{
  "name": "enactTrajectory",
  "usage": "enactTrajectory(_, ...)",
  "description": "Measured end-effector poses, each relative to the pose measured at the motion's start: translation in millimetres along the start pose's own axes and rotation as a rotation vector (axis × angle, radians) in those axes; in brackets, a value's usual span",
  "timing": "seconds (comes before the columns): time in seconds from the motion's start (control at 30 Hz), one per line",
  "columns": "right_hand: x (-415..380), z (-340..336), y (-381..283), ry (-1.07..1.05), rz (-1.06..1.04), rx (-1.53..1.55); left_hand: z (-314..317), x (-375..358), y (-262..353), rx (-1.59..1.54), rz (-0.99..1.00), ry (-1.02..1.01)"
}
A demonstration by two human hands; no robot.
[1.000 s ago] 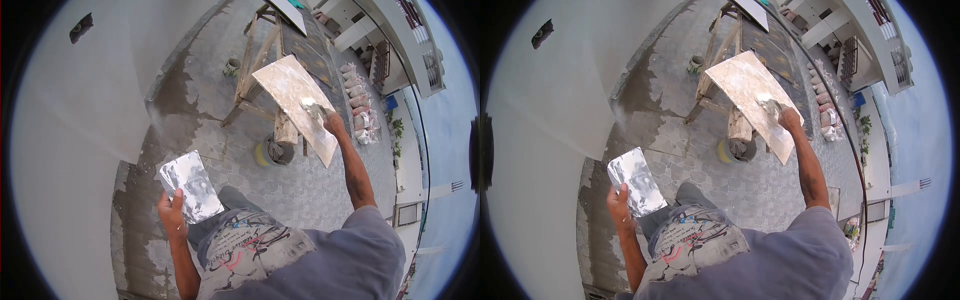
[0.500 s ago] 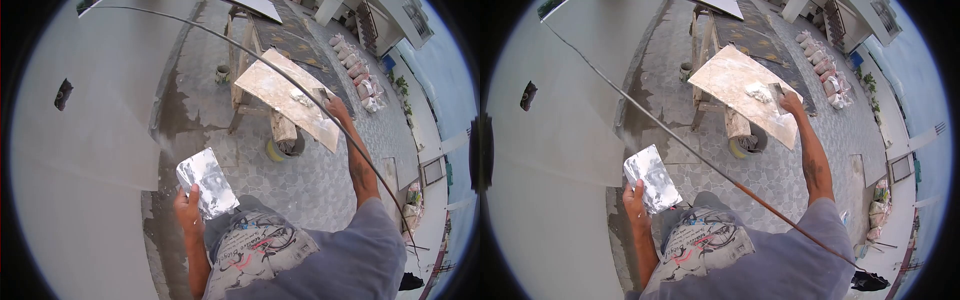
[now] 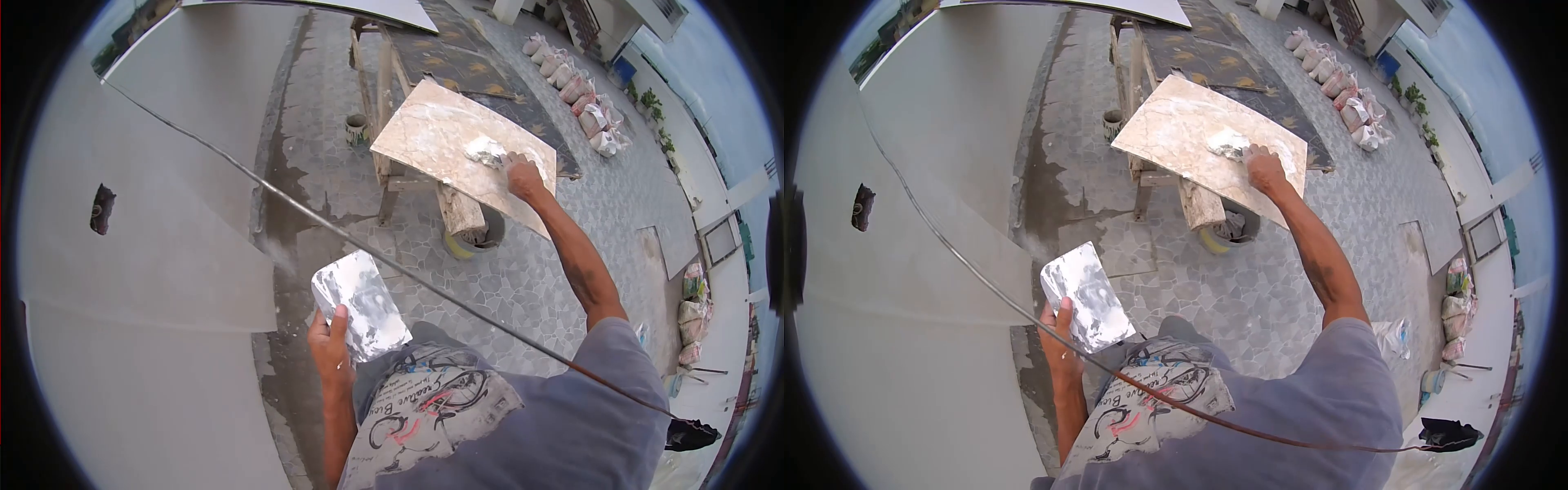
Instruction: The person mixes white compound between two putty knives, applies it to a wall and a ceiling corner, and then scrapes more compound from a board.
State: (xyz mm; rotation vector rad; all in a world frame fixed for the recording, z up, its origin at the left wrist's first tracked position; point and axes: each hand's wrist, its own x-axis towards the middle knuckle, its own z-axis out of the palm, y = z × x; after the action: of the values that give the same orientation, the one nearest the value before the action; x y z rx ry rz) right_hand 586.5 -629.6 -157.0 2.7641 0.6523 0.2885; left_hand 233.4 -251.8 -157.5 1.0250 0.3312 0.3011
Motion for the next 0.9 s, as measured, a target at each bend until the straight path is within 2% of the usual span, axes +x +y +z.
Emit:
enactTrajectory(0.1,-9.0,17.0,-13.6,-0.115,-0.154,-0.121,-1.7,6.5,-0.2,0.011,-0.025,-0.017)
enactTrajectory(0.2,5.8,-24.9,-1.3,-0.191,-0.124,-0.008,2.9,16.7,3.3,0.024,-0.032,-0.02)
enactTrajectory(0.33,16.0,-1.3,-6.3,-0.07,0.017,-0.068,12.4,33.0,10.0,0.074,-0.06,-0.041)
enactTrajectory(0.37,14.5,5.8,-15.0,-0.089,-0.066,-0.082,13.3,38.2,10.9,0.107,-0.064,-0.039)
enactTrajectory(0.4,16.3,6.6,-12.8,-0.222,-0.098,-0.078,14.1,41.0,13.1,0.101,-0.056,-0.05)
enactTrajectory(0.47,26.7,-4.6,8.5,-0.284,-0.083,-0.016,17.8,42.9,13.9,0.078,-0.037,-0.064)
enactTrajectory(0.57,29.4,-4.4,18.9,-0.15,0.078,0.015,13.8,44.9,12.9,0.047,-0.093,-0.086)
enactTrajectory(0.7,26.6,19.2,5.4,-0.248,-0.053,-0.041,19.4,47.8,15.2,0.057,-0.054,-0.084)
enactTrajectory(0.8,34.7,-23.5,29.3,-0.311,0.011,0.06,17.2,46.2,9.8,0.044,-0.043,-0.07)
enactTrajectory(0.9,34.1,-0.4,29.6,-0.184,0.073,0.002,15.2,47.6,3.3,0.037,-0.047,-0.061)
